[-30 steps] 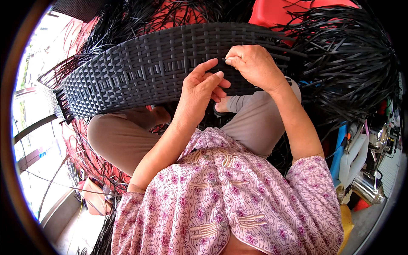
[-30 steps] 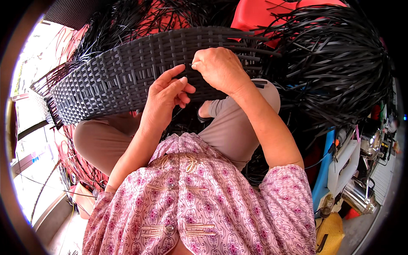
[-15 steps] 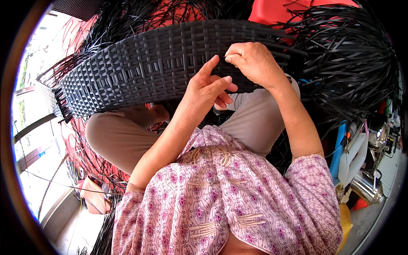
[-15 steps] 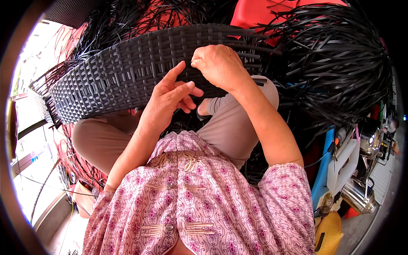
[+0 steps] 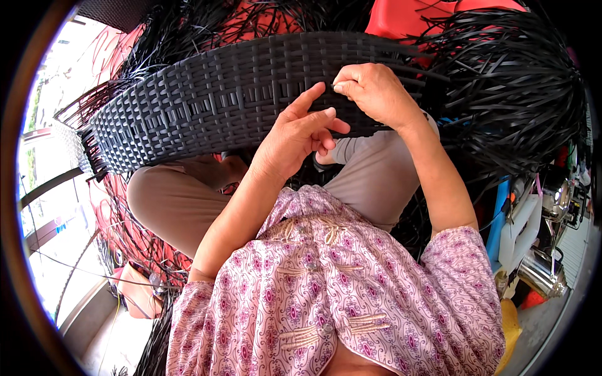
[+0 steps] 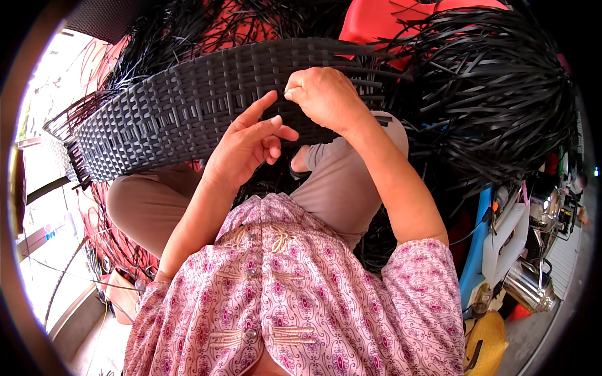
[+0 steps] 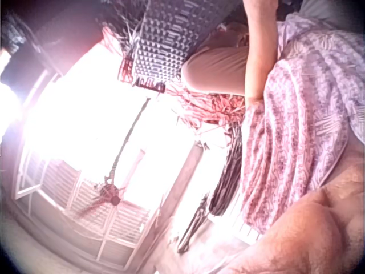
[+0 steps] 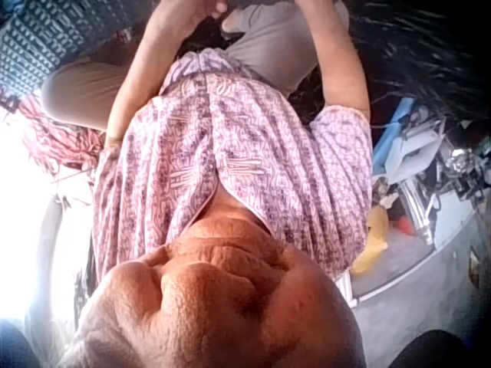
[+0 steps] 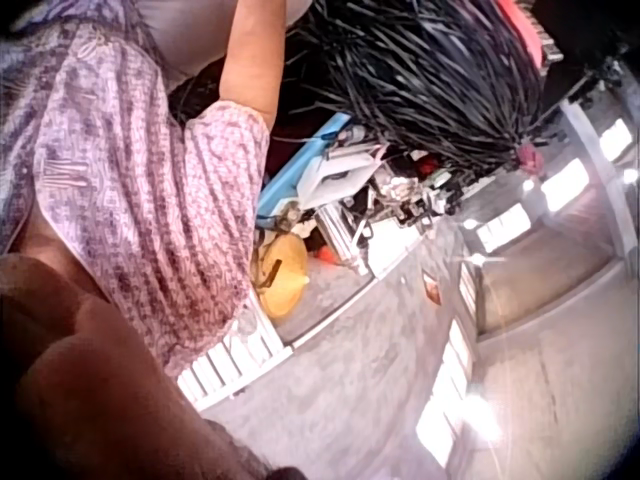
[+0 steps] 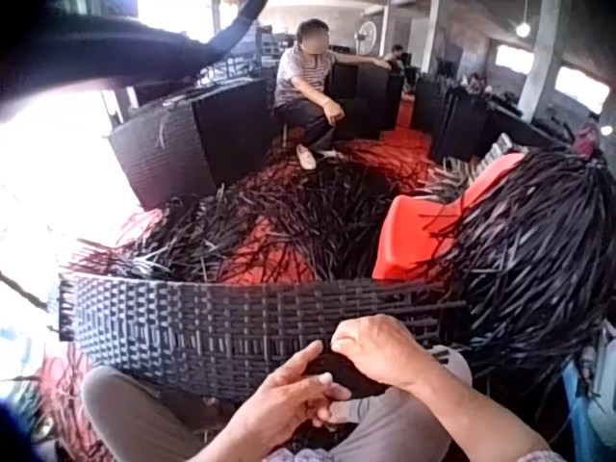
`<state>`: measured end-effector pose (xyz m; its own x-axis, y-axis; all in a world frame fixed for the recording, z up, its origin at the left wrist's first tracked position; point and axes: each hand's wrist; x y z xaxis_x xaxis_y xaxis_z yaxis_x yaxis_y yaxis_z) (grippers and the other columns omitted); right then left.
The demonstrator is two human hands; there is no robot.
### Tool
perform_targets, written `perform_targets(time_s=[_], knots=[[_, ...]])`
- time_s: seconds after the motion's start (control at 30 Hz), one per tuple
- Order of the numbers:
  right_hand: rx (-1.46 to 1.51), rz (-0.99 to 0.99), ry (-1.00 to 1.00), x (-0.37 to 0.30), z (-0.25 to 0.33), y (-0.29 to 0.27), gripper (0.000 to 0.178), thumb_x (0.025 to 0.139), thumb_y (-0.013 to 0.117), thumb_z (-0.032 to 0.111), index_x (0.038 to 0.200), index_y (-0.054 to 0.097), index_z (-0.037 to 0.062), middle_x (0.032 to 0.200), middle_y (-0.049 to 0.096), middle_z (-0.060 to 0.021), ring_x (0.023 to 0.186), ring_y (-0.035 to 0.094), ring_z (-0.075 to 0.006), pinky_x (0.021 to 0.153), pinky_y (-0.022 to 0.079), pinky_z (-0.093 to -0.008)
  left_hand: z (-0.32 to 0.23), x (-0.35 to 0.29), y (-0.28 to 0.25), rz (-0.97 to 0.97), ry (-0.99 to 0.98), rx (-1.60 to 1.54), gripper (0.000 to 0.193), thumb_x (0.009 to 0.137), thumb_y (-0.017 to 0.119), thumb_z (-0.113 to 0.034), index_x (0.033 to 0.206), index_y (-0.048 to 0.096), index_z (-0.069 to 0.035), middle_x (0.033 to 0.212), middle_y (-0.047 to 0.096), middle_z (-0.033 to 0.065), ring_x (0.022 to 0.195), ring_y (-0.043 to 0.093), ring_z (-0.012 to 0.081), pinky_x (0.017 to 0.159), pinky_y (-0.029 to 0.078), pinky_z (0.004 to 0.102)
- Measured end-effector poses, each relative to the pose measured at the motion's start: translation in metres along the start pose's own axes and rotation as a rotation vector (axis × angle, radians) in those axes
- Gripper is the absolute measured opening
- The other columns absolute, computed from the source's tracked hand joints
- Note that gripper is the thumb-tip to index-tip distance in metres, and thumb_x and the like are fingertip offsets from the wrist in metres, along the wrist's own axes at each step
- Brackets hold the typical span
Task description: The person weaves black synthetic wicker strands through a frame by hand while sitting on the floor surrounded by materials.
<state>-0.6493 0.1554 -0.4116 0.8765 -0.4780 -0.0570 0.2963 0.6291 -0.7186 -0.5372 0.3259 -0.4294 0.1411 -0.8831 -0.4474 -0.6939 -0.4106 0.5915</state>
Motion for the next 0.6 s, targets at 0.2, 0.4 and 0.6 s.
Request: perform_targets(time_s=[0.2, 0.4, 0.6], knots=[[-0.101, -0.009, 0.047, 0.0, 0.007, 0.001, 0.025, 0.088, 0.06, 0.026, 0.091, 0.074, 0.0051, 0.082, 0.071, -0.0162, 0.08, 0.068, -0.0358, 0.076, 0.052, -0.0446, 0.001, -0.001, -0.005, 0.044, 0.015, -0.07, 0.077, 0.099, 0.062, -0.014, 0.158, 0.015, 0.0, 0.096, 0.071, 0.0201, 0.062, 0.063, 0.0126, 0.052, 0.052, 0.0251], [-0.044, -0.059, 0.04, -0.006, 0.006, 0.007, 0.023, 0.088, 0.062, 0.026, 0.089, 0.074, 0.0065, 0.081, 0.071, -0.0156, 0.078, 0.069, -0.0342, 0.075, 0.053, -0.0444, -0.001, 0.001, 0.006, -0.037, 0.037, -0.106, 0.066, 0.099, 0.061, -0.012, 0.154, 0.026, -0.002, 0.097, 0.07, 0.017, 0.065, 0.061, 0.01, 0.055, 0.05, 0.0232], [-0.129, -0.14, -0.081, -0.01, 0.006, 0.011, 0.022, 0.089, 0.062, 0.023, 0.088, 0.073, 0.0043, 0.084, 0.071, -0.0152, 0.079, 0.069, -0.0345, 0.073, 0.053, -0.0447, -0.001, -0.003, 0.02, -0.119, 0.041, -0.115, 0.067, 0.098, 0.062, -0.01, 0.153, 0.025, -0.001, 0.095, 0.07, 0.0152, 0.065, 0.061, 0.0103, 0.056, 0.049, 0.0242]])
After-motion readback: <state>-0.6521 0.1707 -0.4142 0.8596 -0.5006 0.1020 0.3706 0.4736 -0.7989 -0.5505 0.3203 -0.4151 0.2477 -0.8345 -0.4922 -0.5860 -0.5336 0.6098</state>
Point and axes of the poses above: each hand's wrist, its own x-axis towards the middle knuckle, its own y-axis out of the palm, z = x × y
